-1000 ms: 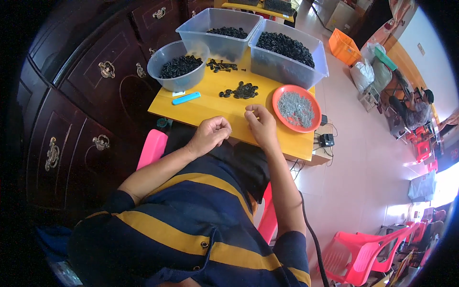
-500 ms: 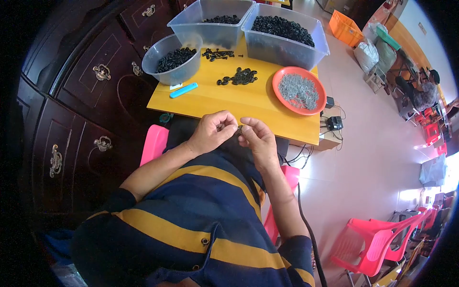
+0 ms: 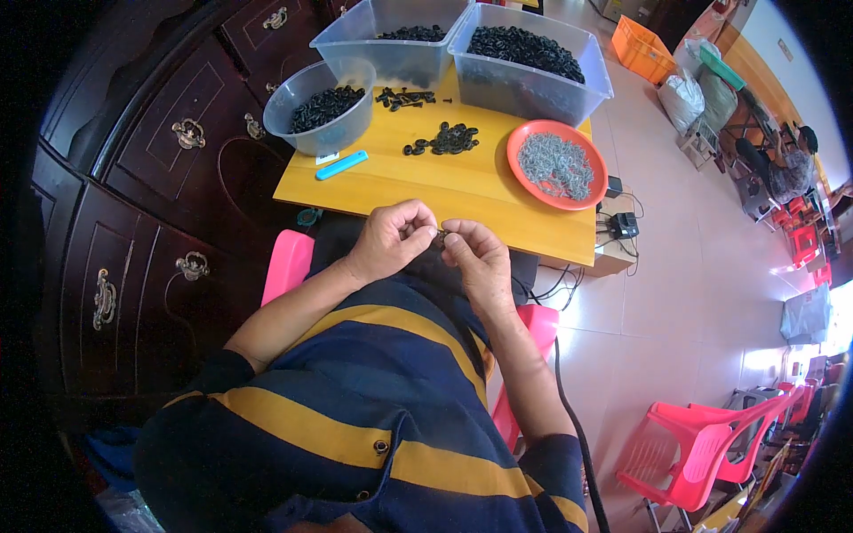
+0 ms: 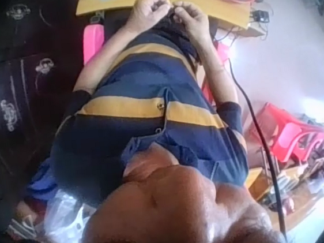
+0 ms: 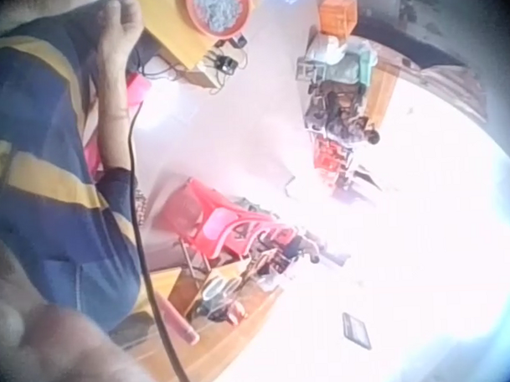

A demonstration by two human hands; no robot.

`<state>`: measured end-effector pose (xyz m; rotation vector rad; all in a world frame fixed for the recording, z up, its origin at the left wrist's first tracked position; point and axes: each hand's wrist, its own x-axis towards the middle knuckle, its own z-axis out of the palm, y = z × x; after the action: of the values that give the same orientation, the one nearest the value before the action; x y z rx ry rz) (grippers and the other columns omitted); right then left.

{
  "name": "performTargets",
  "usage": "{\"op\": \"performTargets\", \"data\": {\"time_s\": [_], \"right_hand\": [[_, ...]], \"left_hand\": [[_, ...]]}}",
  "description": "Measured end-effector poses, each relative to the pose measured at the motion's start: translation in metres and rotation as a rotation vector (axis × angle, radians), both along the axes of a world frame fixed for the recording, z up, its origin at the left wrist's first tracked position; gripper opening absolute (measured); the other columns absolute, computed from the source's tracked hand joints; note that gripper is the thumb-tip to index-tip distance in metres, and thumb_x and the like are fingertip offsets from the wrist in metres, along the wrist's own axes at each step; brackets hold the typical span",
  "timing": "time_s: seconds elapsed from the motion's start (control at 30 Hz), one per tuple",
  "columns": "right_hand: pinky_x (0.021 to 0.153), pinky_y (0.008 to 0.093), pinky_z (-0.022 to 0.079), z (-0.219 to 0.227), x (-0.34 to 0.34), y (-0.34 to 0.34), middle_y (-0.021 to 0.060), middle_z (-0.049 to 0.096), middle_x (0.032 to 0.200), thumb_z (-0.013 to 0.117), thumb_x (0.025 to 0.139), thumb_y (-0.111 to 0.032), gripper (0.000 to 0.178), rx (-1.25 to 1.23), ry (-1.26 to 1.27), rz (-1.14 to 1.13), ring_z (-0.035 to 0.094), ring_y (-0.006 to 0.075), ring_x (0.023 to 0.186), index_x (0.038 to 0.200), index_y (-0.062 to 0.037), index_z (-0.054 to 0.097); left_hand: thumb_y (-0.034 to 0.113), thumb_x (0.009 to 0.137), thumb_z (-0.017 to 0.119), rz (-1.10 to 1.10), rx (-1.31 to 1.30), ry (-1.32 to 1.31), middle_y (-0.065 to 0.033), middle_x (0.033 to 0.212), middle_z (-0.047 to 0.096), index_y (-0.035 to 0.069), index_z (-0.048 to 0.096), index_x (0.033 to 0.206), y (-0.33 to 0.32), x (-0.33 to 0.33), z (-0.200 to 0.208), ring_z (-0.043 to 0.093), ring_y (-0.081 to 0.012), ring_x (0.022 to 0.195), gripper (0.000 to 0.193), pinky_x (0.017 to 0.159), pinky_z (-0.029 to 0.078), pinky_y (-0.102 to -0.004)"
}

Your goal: The person assembles small components by picking up plastic clips and metal pins from containers and the table, and inserting the pins into the plastic clips by hand.

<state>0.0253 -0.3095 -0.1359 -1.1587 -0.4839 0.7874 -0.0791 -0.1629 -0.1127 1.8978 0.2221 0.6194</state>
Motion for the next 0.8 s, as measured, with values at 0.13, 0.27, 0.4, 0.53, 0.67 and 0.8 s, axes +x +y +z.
{"op": "performTargets", "data": {"time_s": [0.13,0.27,0.4,0.53,0.67,0.8], "right_hand": [[0.068,0.0223,0.049,-0.0001,0.0001,0.0010,0.0013,0.066,0.089,0.065,0.095,-0.005,0.017,0.006,-0.007,-0.002,0.058,0.0089,0.072,0.111,-0.0003,0.065],[0.068,0.0220,0.048,-0.0009,0.0010,0.0020,0.0017,0.067,0.088,0.065,0.094,-0.004,0.017,0.008,-0.015,-0.011,0.058,0.0087,0.071,0.110,0.0001,0.066],[0.067,0.0217,0.048,-0.0001,0.0020,0.0020,0.0016,0.067,0.086,0.065,0.093,-0.004,0.017,0.006,-0.028,-0.021,0.058,0.0084,0.070,0.109,0.0002,0.066],[0.066,0.0214,0.048,-0.0011,0.0022,0.0024,0.0019,0.067,0.086,0.065,0.093,-0.003,0.017,0.000,-0.032,-0.027,0.059,0.0083,0.069,0.109,0.0002,0.066],[0.065,0.0210,0.048,-0.0056,0.0037,0.0031,0.0018,0.067,0.086,0.066,0.092,-0.002,0.016,0.009,-0.033,-0.030,0.059,0.0083,0.069,0.108,0.0002,0.066],[0.065,0.0208,0.048,-0.0060,0.0021,0.0037,0.0016,0.067,0.086,0.067,0.091,-0.001,0.016,0.016,-0.040,-0.041,0.059,0.0081,0.070,0.107,0.0001,0.066]], "left_hand": [[0.004,0.087,0.065,-0.003,-0.003,-0.012,0.0010,0.066,0.060,0.001,0.061,0.082,-0.0017,0.0009,-0.0014,0.053,-0.0037,0.056,0.007,0.052,0.045,-0.0220],[0.004,0.087,0.065,-0.004,0.019,-0.009,0.0011,0.066,0.060,0.001,0.061,0.082,-0.0024,0.0013,-0.0007,0.053,-0.0035,0.056,0.007,0.052,0.045,-0.0221],[0.005,0.089,0.065,-0.022,-0.008,0.054,0.0043,0.070,0.058,0.002,0.062,0.086,0.0001,-0.0007,0.0002,0.051,-0.0016,0.061,0.005,0.055,0.043,-0.0196],[0.005,0.088,0.065,-0.011,-0.024,0.017,0.0028,0.068,0.059,0.002,0.062,0.084,-0.0023,0.0004,-0.0004,0.052,-0.0022,0.059,0.006,0.053,0.043,-0.0208],[0.004,0.086,0.066,0.001,0.002,0.004,0.0008,0.065,0.060,0.001,0.061,0.082,-0.0016,0.0018,-0.0022,0.053,-0.0034,0.056,0.007,0.052,0.044,-0.0227],[0.004,0.085,0.067,0.003,0.012,0.003,0.0001,0.064,0.060,0.001,0.061,0.081,-0.0010,0.0018,-0.0024,0.053,-0.0042,0.056,0.007,0.052,0.044,-0.0230]]}}
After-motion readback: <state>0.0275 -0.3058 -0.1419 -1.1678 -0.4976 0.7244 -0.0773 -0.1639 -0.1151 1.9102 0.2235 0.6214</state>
